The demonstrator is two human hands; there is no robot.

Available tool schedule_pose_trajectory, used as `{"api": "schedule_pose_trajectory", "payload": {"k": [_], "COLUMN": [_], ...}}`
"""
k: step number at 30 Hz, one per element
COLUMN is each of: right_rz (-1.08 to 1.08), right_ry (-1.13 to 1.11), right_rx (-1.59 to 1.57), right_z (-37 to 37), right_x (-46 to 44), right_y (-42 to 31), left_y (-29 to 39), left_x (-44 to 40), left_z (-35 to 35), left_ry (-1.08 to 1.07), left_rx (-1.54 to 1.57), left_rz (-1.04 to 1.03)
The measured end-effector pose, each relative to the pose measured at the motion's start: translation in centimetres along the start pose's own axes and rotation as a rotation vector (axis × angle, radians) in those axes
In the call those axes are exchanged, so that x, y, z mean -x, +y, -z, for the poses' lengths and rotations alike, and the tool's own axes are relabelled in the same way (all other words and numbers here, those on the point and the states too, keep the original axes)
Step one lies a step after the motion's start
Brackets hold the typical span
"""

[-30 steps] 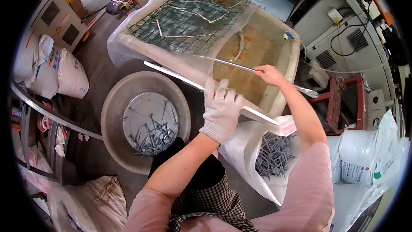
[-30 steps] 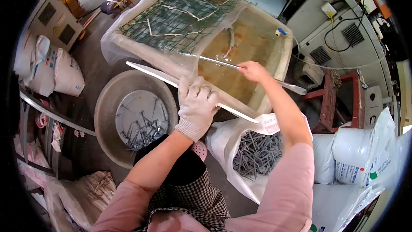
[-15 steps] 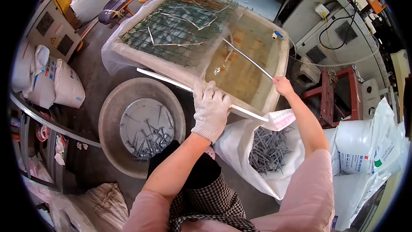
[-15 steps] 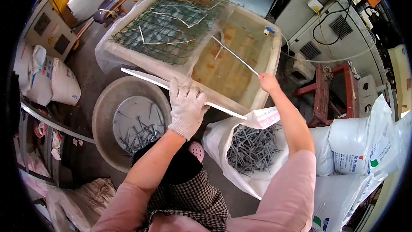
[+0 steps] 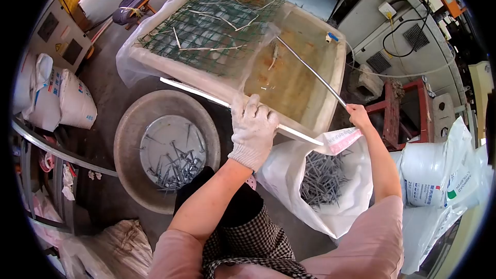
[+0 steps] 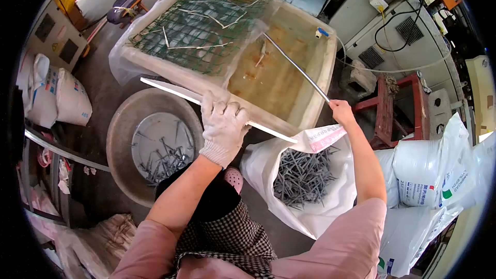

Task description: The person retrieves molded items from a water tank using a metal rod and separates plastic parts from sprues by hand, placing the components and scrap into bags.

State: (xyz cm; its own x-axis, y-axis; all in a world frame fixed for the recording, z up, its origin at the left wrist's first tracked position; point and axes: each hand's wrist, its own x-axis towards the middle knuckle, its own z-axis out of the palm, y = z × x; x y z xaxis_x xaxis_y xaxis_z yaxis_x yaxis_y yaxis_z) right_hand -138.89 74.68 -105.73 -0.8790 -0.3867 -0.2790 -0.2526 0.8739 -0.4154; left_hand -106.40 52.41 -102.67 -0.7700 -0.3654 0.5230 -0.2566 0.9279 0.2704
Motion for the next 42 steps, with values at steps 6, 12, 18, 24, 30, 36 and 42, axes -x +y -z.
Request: {"api": "schedule_pose_trajectory", "payload": {"k": [6,12,18,24,30,36,42], "right_rz": [0.171,0.129,0.227,0.203,0.291,0.434,0.56], "right_ry": [0.058,0.048,0.046,0.026,-0.043,-0.11,-0.115], "right_rx": [0.145,0.207,0.162,0.156,0.052,0.089,0.218], "right_z": [-1.2,-4.9,-8.9,-13.4,-16.9,-19.1,-16.0], "right_x": [-1.5,-5.2,-9.1,-12.1,-13.7,-16.2,-15.7], "right_y": [-1.3,-5.3,-6.9,-9.5,-14.2,-20.3,-17.5], "left_y": [0.4,0.3,0.0,-0.1,-0.4,-0.8,-1.2], "left_x": [0.1,0.1,0.3,0.3,0.3,0.0,-0.1], "left_z": [0.4,0.8,0.2,-0.3,-1.2,-1.0,-0.8], "left_ry": [-0.035,-0.103,-0.093,-0.013,0.086,0.08,0.086], "left_rx": [0.0,0.013,0.001,0.029,0.016,0.0,0.004], "left_rz": [0.033,0.049,0.031,0.032,-0.022,0.012,-0.028]}}
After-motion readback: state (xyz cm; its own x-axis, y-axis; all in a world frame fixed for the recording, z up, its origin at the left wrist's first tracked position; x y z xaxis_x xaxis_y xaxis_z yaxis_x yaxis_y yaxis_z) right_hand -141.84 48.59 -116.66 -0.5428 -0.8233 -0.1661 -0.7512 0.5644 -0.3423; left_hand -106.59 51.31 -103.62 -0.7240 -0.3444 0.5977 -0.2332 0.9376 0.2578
